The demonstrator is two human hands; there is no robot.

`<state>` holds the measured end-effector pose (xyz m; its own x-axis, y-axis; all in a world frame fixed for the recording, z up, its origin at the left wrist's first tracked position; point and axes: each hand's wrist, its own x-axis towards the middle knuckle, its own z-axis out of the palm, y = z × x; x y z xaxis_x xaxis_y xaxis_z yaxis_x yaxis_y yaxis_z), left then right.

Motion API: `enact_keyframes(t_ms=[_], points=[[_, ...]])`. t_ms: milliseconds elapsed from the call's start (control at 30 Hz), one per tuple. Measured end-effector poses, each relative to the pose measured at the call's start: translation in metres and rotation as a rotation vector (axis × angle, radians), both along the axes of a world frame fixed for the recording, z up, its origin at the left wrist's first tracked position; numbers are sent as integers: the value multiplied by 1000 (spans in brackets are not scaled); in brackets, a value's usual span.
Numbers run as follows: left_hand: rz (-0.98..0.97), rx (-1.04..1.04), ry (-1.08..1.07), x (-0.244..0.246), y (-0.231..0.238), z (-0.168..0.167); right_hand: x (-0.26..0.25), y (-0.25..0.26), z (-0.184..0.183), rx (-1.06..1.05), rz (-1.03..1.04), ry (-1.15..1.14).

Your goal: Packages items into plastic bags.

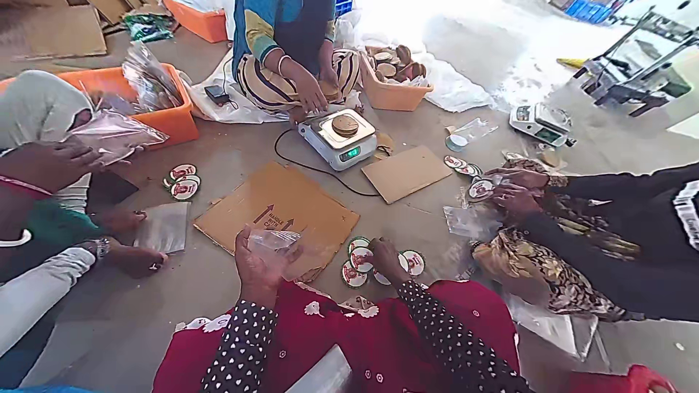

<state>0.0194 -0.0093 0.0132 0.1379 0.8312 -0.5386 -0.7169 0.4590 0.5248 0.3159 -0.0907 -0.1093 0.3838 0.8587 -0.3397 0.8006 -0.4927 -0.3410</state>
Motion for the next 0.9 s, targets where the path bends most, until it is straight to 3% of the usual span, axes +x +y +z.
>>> enact_keyframes(t_ms=[233,467,700,900], points=[[-8,6,-8,1,-2,3,7,-3,14,50,-214,206],[0,13,3,2,-3,2,13,-6,18,93,-302,340],[-12,9,-3,2,-3,3,8,-8,22,-49,-304,157],[1,31,18,2,-3,0,6,-10,26,27,-323,58]])
